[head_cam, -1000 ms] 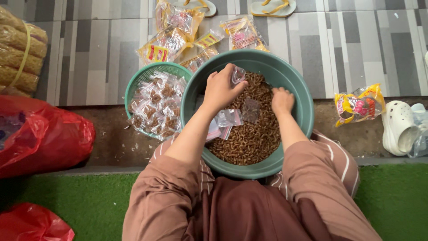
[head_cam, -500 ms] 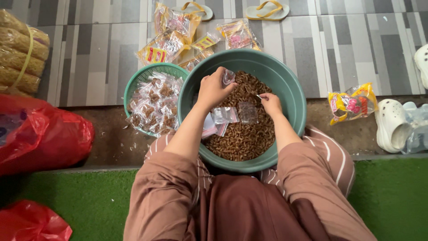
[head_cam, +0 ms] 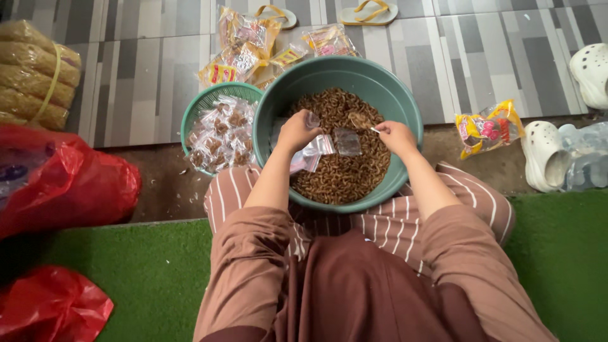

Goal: The person scoops brown snack pellets from a large green basin into small clear plastic bags using a spoon, then seals each bag and places it into a green basket. The process is repeated continuously throughout the clip.

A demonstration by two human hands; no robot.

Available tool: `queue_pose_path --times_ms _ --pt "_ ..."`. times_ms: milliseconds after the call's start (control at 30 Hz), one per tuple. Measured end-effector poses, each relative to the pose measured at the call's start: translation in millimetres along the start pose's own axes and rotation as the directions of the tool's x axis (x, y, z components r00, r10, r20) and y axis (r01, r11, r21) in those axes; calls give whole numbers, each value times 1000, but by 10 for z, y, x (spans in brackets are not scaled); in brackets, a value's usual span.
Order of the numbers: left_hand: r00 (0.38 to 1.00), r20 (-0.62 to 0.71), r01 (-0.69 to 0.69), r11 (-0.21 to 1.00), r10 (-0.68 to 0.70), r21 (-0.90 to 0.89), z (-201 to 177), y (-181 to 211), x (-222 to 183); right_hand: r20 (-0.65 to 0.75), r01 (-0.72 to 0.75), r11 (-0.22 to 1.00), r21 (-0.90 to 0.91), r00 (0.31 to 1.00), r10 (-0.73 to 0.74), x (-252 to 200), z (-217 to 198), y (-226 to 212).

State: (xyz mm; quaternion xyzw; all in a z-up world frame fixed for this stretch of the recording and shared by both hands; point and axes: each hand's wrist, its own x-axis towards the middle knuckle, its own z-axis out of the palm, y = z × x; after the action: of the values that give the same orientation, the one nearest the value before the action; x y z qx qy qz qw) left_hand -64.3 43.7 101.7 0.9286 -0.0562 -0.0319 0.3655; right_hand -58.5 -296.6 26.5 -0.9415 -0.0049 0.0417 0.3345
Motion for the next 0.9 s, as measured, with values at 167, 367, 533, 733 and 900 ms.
queue_pose_path --times_ms 167,367,533,733,900 --pt "997 16 -79 997 79 -3 308 -37 -142 40 8 1000 -8 999 -8 -295 -118 48" --pt "990 26 -139 990 138 29 658 54 -223 82 33 999 34 996 -36 -378 -440 -293" --pt "981 -42 -192 979 189 -65 768 192 -125 157 56 994 -98 987 -40 -379 -830 -735" --pt "925 100 -366 930 366 -11 776 483 35 187 174 924 -341 976 -114 -510 -960 -1097" --pt "863 118 -484 870 492 -91 896 517 140 145 340 720 -604 936 -321 -656 -823 -1215"
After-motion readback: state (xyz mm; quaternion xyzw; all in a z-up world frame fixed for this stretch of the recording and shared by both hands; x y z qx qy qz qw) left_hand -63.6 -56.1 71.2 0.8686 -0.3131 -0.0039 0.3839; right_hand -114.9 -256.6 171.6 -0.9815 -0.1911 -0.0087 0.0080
